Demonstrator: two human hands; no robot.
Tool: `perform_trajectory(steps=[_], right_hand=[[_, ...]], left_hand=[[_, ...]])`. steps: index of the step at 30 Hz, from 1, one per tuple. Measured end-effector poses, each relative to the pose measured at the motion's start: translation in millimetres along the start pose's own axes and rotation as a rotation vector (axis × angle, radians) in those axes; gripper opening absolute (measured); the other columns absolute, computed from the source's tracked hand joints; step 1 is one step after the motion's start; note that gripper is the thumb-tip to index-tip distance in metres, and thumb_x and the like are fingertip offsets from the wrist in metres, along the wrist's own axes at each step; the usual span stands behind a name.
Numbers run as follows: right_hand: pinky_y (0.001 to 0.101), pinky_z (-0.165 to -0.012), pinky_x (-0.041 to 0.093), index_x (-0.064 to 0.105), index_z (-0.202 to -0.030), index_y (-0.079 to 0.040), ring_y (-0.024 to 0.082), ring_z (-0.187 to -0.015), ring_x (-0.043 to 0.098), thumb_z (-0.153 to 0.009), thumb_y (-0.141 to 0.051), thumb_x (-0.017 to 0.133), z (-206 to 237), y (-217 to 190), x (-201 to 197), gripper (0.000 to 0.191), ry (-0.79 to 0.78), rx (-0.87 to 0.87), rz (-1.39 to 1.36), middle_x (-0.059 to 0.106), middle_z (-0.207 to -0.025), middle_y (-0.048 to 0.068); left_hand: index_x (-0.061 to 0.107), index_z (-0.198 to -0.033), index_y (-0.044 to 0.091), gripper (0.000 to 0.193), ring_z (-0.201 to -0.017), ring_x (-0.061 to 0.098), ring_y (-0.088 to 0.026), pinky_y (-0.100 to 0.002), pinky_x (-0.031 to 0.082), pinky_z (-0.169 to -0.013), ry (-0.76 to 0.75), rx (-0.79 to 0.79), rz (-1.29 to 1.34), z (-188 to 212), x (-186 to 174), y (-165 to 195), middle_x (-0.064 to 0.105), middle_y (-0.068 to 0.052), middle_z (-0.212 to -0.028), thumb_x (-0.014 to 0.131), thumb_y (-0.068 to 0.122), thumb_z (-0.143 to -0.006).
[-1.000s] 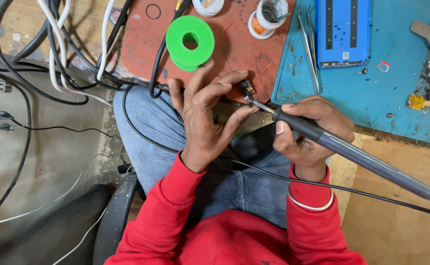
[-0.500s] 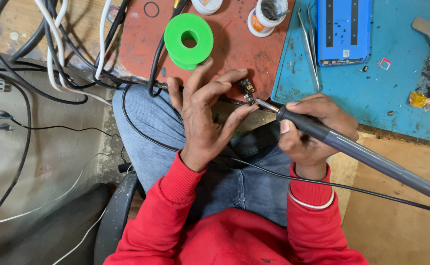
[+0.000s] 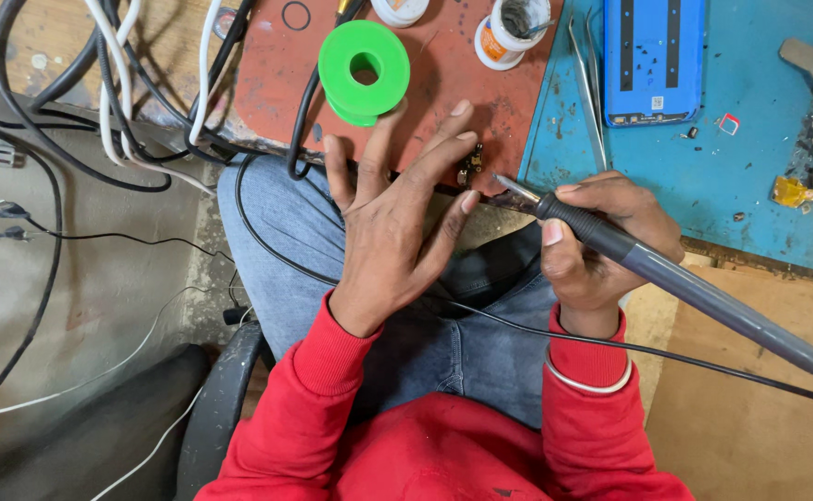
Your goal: The person sits at a repair bench soldering a small circuit board. They hold the board with one hand and a soldering iron in the other, feed solder from a green spool, apply flux from small tins, and reposition and turn the board repeatedly while working on its connections.
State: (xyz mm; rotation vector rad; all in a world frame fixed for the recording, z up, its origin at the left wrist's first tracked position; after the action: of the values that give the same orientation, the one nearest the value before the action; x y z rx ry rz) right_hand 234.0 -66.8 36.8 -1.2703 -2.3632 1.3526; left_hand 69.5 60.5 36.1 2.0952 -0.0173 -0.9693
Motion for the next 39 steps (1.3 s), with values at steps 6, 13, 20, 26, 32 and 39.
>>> perform_trajectory(steps=[6,13,20,26,32,39], right_hand=[[0.0288,-0.066,0.053,0.064,-0.108,0.003,0.018,-0.070,0.065,-0.098,-0.024,0.076,-5.3,-5.6,2.3,0.032,0.025,0.029,-0.034,0.067,-0.085,0.014],[0.0298,-0.069,0.061,0.061,-0.113,0.000,0.019,-0.075,0.073,-0.102,-0.016,0.072,-12.2,-20.0,12.9,0.023,-0.078,0.014,-0.039,0.069,-0.087,0.013],[0.0275,-0.066,0.055,0.064,-0.107,-0.005,0.020,-0.074,0.072,-0.092,-0.011,0.080,-12.5,-26.6,21.5,0.024,-0.164,-0.030,0.182,0.070,-0.089,0.013],[0.0301,-0.071,0.054,0.065,-0.104,-0.006,0.021,-0.075,0.072,-0.090,-0.011,0.082,-14.7,-34.0,29.4,0.023,-0.202,-0.128,0.221,0.072,-0.086,0.009],[0.0302,-0.069,0.051,0.065,-0.103,-0.006,0.020,-0.072,0.070,-0.088,-0.011,0.083,-17.5,-35.0,31.5,0.023,-0.205,-0.146,0.213,0.072,-0.087,0.008],[0.0308,-0.071,0.050,0.064,-0.103,-0.007,0.019,-0.073,0.071,-0.089,-0.015,0.084,-17.2,-36.9,33.4,0.025,-0.242,-0.161,0.215,0.072,-0.087,0.006]], left_hand=[[0.056,-0.140,0.012,0.038,-0.151,0.042,-0.028,-0.048,0.004,-0.130,0.062,-0.015,0.087,0.3,-6.7,-2.9,0.053,-0.006,-0.158,0.071,0.017,-0.105],[0.063,-0.124,0.010,0.027,-0.138,0.057,-0.027,-0.041,0.030,-0.121,0.194,0.042,0.040,6.2,-19.2,-5.3,0.058,-0.011,-0.150,0.079,0.011,-0.102],[0.069,-0.121,0.009,0.026,-0.135,0.060,-0.030,-0.040,0.033,-0.117,0.215,0.134,-0.008,6.5,-19.9,-6.5,0.061,-0.011,-0.144,0.083,0.012,-0.099],[0.071,-0.118,0.011,0.024,-0.134,0.060,-0.030,-0.043,0.032,-0.121,0.211,0.159,-0.033,9.1,-16.6,-10.8,0.063,-0.010,-0.141,0.084,0.014,-0.098],[0.072,-0.116,0.011,0.022,-0.134,0.059,-0.029,-0.043,0.030,-0.122,0.226,0.137,-0.012,7.9,-16.5,-9.7,0.065,-0.009,-0.139,0.083,0.015,-0.098],[0.072,-0.114,0.011,0.020,-0.134,0.059,-0.029,-0.042,0.029,-0.121,0.231,0.131,-0.017,7.1,-17.1,-9.0,0.066,-0.008,-0.136,0.083,0.014,-0.097]])
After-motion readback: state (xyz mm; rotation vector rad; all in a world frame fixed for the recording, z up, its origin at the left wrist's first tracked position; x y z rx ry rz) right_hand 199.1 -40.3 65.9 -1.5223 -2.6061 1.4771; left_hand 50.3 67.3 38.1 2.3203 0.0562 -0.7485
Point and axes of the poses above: each hand's wrist, its own z-axis away from the middle knuckle, its own x-axis out of the palm, y = z × x, the point moved 9 cm from there along -z, towards the middle knuckle
